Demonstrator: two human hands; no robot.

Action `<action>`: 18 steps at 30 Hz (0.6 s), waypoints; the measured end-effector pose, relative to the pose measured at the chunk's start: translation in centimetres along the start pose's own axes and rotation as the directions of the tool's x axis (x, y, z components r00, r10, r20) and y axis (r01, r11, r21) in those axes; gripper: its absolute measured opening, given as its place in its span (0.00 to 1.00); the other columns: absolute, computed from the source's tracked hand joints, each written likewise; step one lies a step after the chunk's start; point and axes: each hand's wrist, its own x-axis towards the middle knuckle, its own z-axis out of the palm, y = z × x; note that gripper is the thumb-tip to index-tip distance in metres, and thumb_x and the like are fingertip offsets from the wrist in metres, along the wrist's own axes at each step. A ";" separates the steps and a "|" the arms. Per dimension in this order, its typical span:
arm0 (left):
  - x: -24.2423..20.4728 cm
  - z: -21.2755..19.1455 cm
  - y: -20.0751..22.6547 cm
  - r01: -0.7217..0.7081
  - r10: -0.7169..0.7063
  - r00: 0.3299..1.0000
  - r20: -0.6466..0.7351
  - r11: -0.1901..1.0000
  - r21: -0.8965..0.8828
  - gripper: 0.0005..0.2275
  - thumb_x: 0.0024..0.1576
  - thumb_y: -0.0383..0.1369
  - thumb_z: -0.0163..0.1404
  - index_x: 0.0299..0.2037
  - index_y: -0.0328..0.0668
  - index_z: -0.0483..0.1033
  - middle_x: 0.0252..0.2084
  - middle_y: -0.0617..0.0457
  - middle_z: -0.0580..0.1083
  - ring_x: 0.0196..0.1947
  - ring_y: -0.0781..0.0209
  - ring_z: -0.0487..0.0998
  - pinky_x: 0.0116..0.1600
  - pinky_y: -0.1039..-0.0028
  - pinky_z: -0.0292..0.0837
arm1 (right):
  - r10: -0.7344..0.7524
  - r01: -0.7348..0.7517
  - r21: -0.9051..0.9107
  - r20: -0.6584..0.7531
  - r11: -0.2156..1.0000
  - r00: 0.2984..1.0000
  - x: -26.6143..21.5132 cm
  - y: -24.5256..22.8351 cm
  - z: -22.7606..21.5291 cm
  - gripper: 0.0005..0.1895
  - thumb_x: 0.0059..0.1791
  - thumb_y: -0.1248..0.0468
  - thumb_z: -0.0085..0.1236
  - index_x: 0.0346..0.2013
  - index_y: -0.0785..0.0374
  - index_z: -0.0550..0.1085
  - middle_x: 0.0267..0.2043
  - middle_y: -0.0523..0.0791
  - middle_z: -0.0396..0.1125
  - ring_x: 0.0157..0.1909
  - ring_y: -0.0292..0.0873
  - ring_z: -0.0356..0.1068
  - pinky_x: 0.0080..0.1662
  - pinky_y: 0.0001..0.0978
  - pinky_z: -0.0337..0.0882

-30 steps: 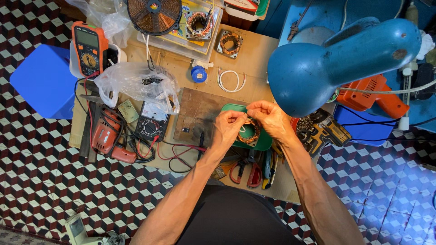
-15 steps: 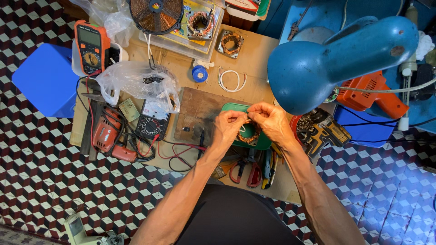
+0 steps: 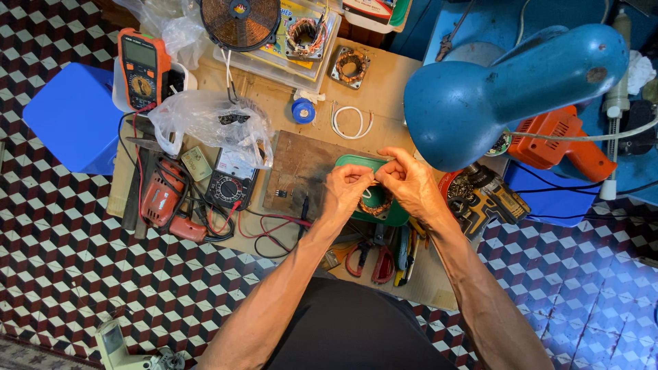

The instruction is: The person works on a small electrical component, likely a motor stator, by inserting and adjusting wires with their hands. They use a heat gun to apply heat to the component and handle a green plastic container to organize small parts. The task involves careful manipulation of wires and tools on a cluttered workbench.

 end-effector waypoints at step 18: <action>-1.1 -0.3 2.6 -0.059 0.062 0.998 -0.015 0.989 0.139 0.15 0.56 0.41 0.57 0.41 0.34 0.84 0.42 0.49 0.77 0.39 0.64 0.79 0.42 0.73 0.74 | 0.037 -0.035 -0.045 0.037 0.998 0.999 0.6 0.3 -0.5 0.20 0.48 0.68 0.59 0.54 0.70 0.73 0.31 0.41 0.72 0.32 0.31 0.68 0.34 0.25 0.68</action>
